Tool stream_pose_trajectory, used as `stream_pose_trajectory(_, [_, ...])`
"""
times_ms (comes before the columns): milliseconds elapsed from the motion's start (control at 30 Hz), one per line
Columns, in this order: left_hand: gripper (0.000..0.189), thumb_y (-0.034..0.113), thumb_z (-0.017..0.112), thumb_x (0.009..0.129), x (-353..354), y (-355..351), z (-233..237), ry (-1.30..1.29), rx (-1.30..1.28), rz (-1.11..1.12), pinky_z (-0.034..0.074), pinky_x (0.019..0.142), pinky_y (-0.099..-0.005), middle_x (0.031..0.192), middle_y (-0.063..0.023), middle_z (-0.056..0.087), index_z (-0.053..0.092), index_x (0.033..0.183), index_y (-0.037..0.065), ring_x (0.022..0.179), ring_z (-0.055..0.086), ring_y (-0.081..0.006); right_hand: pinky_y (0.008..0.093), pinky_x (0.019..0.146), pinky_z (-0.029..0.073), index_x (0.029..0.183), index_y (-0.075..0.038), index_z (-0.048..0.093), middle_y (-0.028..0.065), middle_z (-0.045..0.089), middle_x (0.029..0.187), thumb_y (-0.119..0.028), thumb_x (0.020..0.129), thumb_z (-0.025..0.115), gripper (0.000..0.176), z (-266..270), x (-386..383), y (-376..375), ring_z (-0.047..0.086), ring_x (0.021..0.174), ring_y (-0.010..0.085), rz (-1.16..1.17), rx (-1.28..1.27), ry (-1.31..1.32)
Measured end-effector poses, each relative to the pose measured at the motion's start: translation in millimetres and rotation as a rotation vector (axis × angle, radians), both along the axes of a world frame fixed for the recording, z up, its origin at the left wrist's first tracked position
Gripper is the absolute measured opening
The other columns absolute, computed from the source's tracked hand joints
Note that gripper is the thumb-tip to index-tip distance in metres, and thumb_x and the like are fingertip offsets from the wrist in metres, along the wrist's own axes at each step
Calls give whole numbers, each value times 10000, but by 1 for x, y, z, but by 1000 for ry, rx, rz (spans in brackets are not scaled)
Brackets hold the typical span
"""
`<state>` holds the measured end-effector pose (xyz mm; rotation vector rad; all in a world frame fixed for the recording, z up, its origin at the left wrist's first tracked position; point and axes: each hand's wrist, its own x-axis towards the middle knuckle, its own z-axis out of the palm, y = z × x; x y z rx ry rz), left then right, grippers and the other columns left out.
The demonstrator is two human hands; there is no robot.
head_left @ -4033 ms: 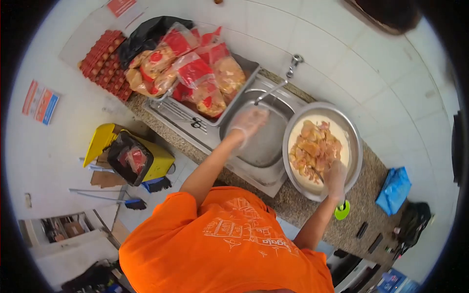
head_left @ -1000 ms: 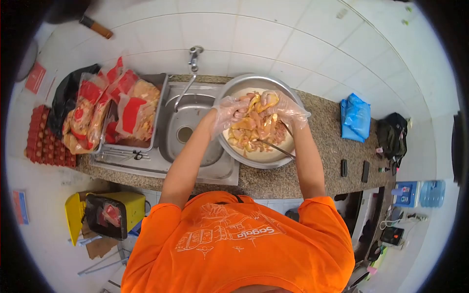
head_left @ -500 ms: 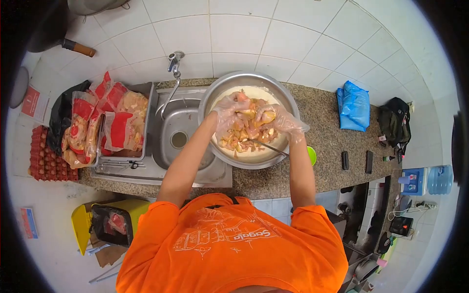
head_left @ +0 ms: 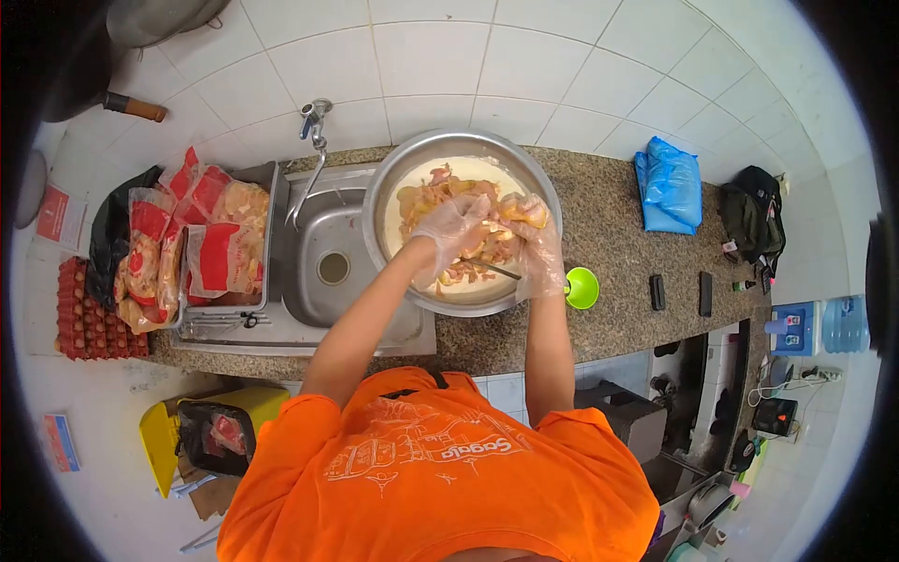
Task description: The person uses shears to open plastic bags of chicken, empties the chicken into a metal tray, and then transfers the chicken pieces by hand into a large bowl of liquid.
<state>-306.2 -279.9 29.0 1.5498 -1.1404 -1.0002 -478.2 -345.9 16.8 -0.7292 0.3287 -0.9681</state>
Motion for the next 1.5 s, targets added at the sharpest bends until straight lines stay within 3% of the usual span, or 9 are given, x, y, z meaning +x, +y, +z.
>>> stream_pose_trajectory(67, [344,378,636,994,-8,8,8,816,278,-121,528,695,-317,1023,-47,649,625,1083,47,807,616,-149,328,853,594,946,-53,593,82,631,1059,149,775,717,292,6,0,0,660,995,212,3,-48,67])
stream_pose_trajectory(300, [230,250,718,946,27,-4,-24,664,233,-132,526,752,-295,1024,-8,623,641,1077,77,887,603,-129,280,812,578,969,-48,618,76,659,1067,120,803,732,262,-5,-10,-4,658,976,161,-35,-160,343])
stream_pose_trajectory(500, [345,346,747,884,20,3,-8,-541,198,37,535,789,-330,856,-63,664,681,1053,53,850,637,-147,295,903,540,1248,-73,569,97,624,1214,-167,958,674,322,19,-13,8,622,1101,178,-186,-77,390])
stream_pose_trajectory(700, [504,340,745,912,-10,5,1,457,74,-36,539,818,-305,1039,-54,673,590,1286,40,926,659,-155,358,973,505,1468,-34,402,159,548,1358,-395,1024,575,598,27,12,36,583,1190,240,-235,3,755])
stream_pose_trajectory(933, [301,215,748,922,8,10,-23,509,44,-58,505,723,-245,994,-13,636,612,1142,61,873,606,-104,331,933,507,1195,23,566,146,650,1165,-48,901,705,333,4,19,20,614,1058,206,-224,-559,818])
stream_pose_trajectory(1033, [186,176,735,932,15,16,2,352,130,-38,493,745,-244,953,4,620,626,1048,78,859,588,-99,282,796,537,1072,-1,608,86,671,980,12,826,771,295,34,16,30,629,919,136,-131,-276,759])
stream_pose_trajectory(1167, [133,197,719,949,33,9,-14,101,-45,-49,495,749,-257,922,23,614,635,985,101,851,571,-79,255,723,550,1066,-17,623,59,658,925,-18,813,796,307,29,7,22,624,855,95,-120,-468,774])
stream_pose_trajectory(1433, [186,252,720,946,46,2,-8,394,12,100,510,848,-306,978,-17,654,656,1022,96,971,598,-114,265,760,544,1073,-8,669,87,708,1021,3,790,786,307,68,20,29,680,912,164,-61,-130,439])
stream_pose_trajectory(1500, [217,269,718,944,50,6,-6,400,124,169,515,865,-315,990,-35,662,660,1049,87,985,609,-133,288,769,548,1089,9,665,104,716,999,-33,800,779,314,34,24,8,690,912,178,-89,-252,720])
